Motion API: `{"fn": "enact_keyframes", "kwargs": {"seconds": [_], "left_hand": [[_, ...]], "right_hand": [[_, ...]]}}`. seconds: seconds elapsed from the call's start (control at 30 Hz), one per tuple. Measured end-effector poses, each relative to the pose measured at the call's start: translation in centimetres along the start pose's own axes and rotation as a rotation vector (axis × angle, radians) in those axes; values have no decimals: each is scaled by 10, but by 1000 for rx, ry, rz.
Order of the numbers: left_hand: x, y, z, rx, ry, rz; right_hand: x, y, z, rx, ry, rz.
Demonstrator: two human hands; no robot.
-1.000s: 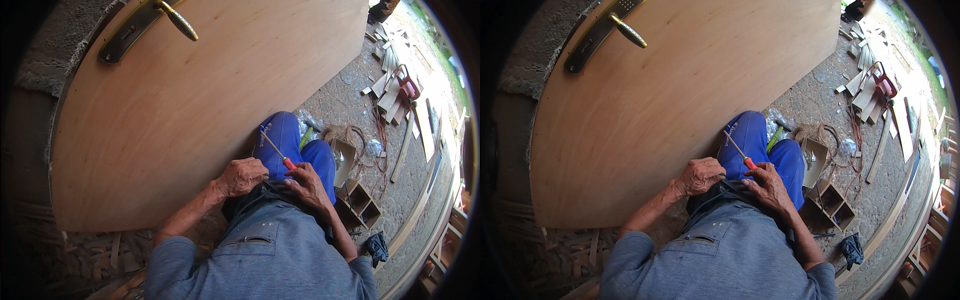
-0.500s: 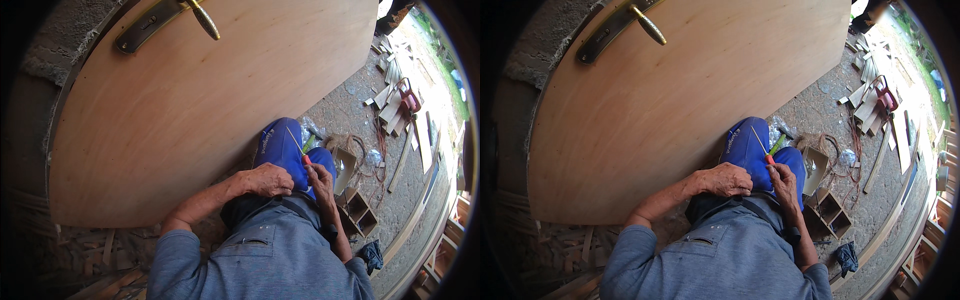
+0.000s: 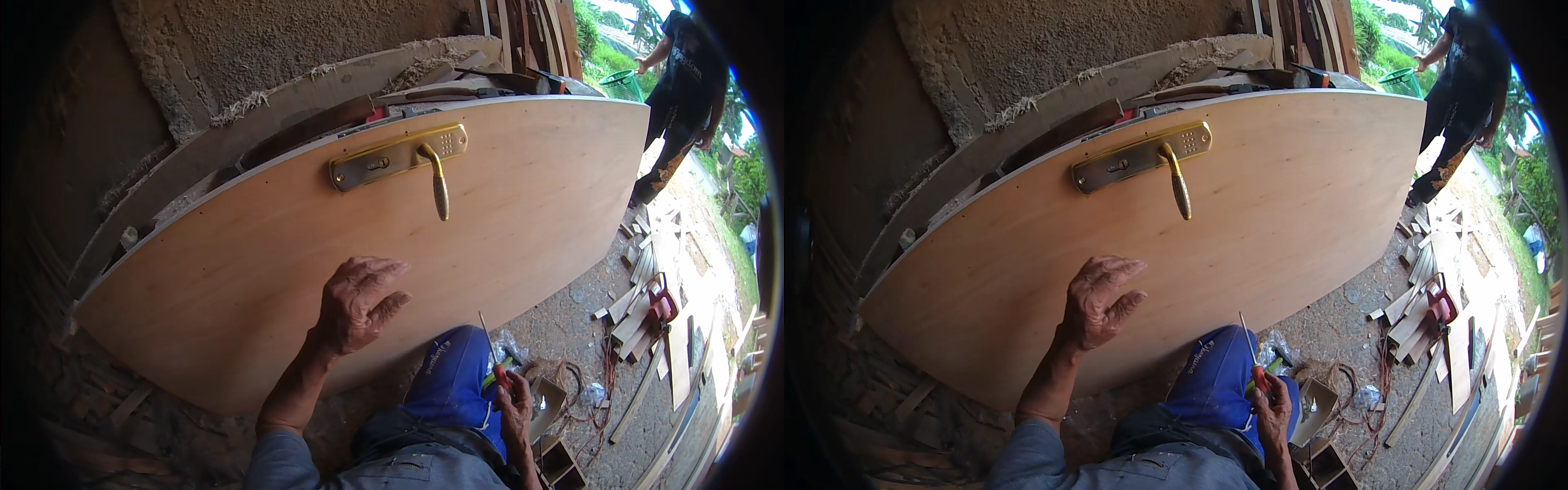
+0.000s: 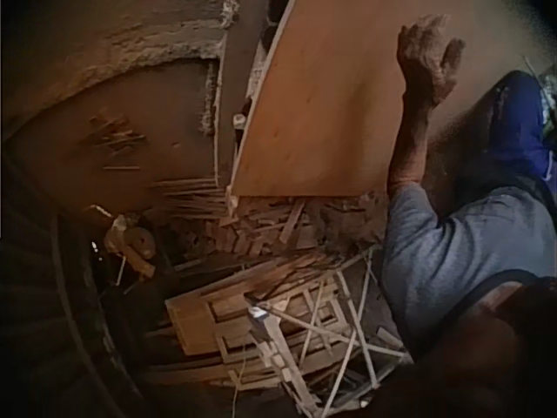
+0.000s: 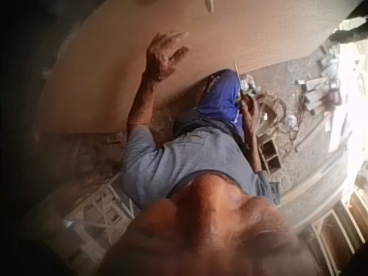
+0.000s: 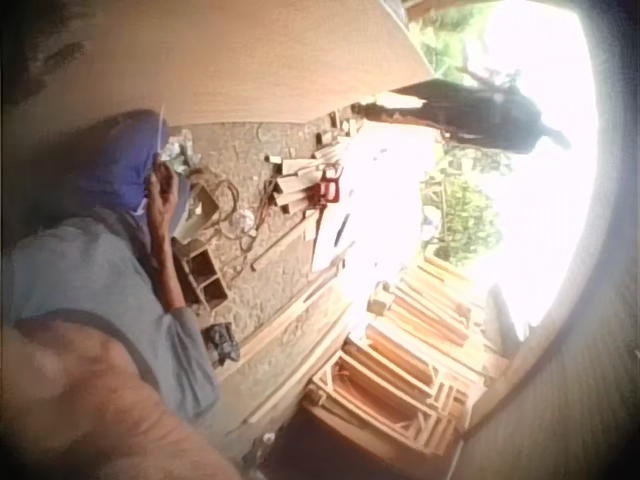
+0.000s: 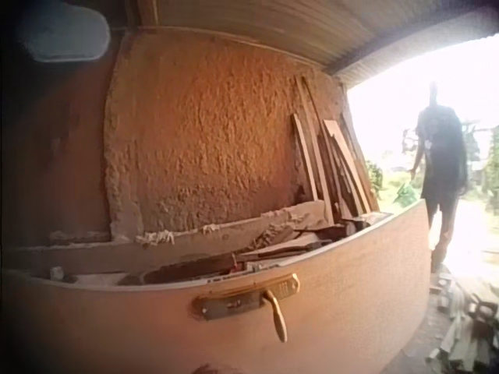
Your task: The person installs a gold door handle on a wooden door. They position the handle, insert screws, and use a hammer and screwdriver to secure it in place.
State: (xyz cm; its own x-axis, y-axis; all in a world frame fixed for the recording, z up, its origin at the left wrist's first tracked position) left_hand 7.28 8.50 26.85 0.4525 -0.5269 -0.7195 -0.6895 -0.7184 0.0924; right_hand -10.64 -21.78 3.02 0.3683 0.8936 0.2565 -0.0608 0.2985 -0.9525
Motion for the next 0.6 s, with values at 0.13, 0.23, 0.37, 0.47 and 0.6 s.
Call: {"fn": "enact_keyframes", "kwargs": {"seconds": [0.13,0.23,0.37,0.47,0.6], "left_hand": [[-73,-46,-51,-49,259,-494],[-89,-72,-83,-10,126,-831],[-81,-107,-99,-44,-127,-757],[-74,-107,-110,-161,-279,-614],[-68,-109,-108,-183,-220,-582]], "right_hand": [[19,-18,3,7,-46,-89],[19,-19,5,-80,-119,-3],[47,-72,10,-352,-217,270],[80,-142,15,-697,-292,606],[134,-219,20,-999,-343,801]]}}
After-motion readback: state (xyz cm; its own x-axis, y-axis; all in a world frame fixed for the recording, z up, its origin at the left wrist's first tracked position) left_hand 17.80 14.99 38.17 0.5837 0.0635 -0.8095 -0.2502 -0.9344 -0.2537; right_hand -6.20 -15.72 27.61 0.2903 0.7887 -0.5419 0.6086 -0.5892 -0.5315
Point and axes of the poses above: each hand's wrist, its own z-axis away from the middle knuckle, its own x-axis out of the palm, y = z × x, the point moved 3 cm from there along -z, towards the middle knuckle, and after that the axes turned 13 degrees about -z, right-handed, at the moved point
